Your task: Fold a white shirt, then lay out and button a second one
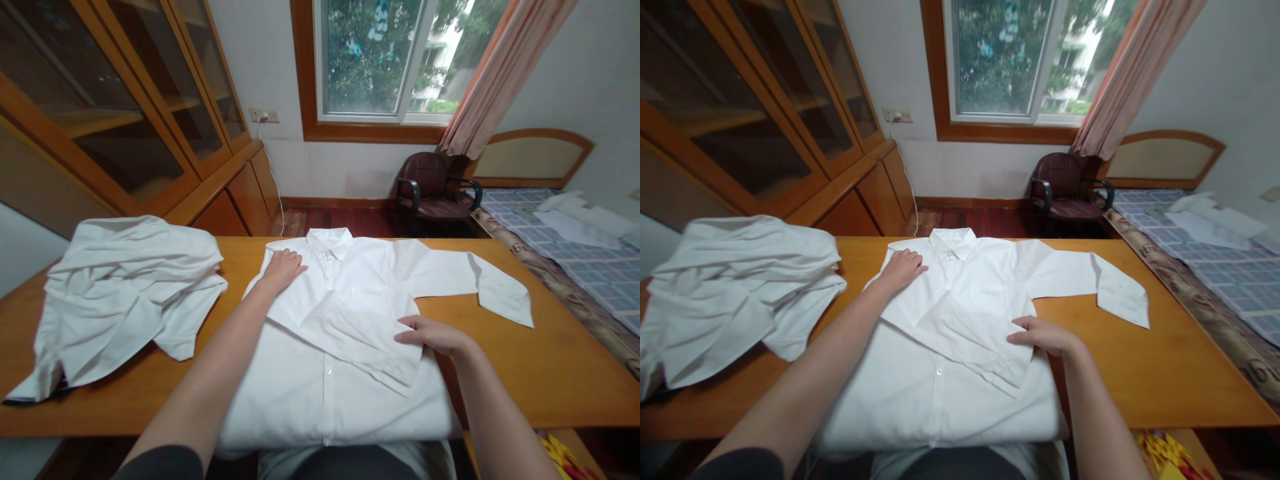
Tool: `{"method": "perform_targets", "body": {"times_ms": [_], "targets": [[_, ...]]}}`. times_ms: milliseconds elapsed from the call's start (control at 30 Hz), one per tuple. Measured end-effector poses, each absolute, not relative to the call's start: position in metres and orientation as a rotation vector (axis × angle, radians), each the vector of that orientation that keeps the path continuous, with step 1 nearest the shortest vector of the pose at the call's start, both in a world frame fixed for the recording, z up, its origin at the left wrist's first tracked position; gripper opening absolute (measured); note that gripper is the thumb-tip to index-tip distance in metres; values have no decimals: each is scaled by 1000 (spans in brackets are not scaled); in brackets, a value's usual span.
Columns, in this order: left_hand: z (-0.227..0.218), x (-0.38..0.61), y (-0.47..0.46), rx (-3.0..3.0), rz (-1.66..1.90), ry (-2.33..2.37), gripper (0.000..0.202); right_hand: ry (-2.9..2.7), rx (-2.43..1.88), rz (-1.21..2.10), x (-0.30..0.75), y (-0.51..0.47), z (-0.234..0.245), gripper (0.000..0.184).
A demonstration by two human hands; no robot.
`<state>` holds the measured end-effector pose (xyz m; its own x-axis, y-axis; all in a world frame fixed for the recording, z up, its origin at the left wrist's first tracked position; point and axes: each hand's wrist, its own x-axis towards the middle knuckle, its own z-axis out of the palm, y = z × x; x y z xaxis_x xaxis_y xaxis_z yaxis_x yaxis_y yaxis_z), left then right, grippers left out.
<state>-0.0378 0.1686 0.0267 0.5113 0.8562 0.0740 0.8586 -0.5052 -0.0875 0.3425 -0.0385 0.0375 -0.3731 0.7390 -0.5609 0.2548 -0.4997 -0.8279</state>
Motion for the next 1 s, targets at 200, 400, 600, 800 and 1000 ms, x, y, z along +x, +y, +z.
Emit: {"method": "perform_targets", "body": {"times_ms": [200,400,600,800,1000], "targets": [[37,-67,178,-2348,-131,-1768,38,-1260,-1483,1851,337,-31,39,32],[49,-65,167,-2196,-285,-1827,27,-1074,-1478,1643,311,-15,34,31],[52,-7,112,-2715,-606,-1439,25,-988,-1424,1455,296,-5,23,35],[41,62,28,-3271,-827,-849,23,-928,-1383,1259,283,-2,8,36],[23,88,4,-3297,-870,-917,21,-807,-1352,1264,268,-8,12,49]]}}
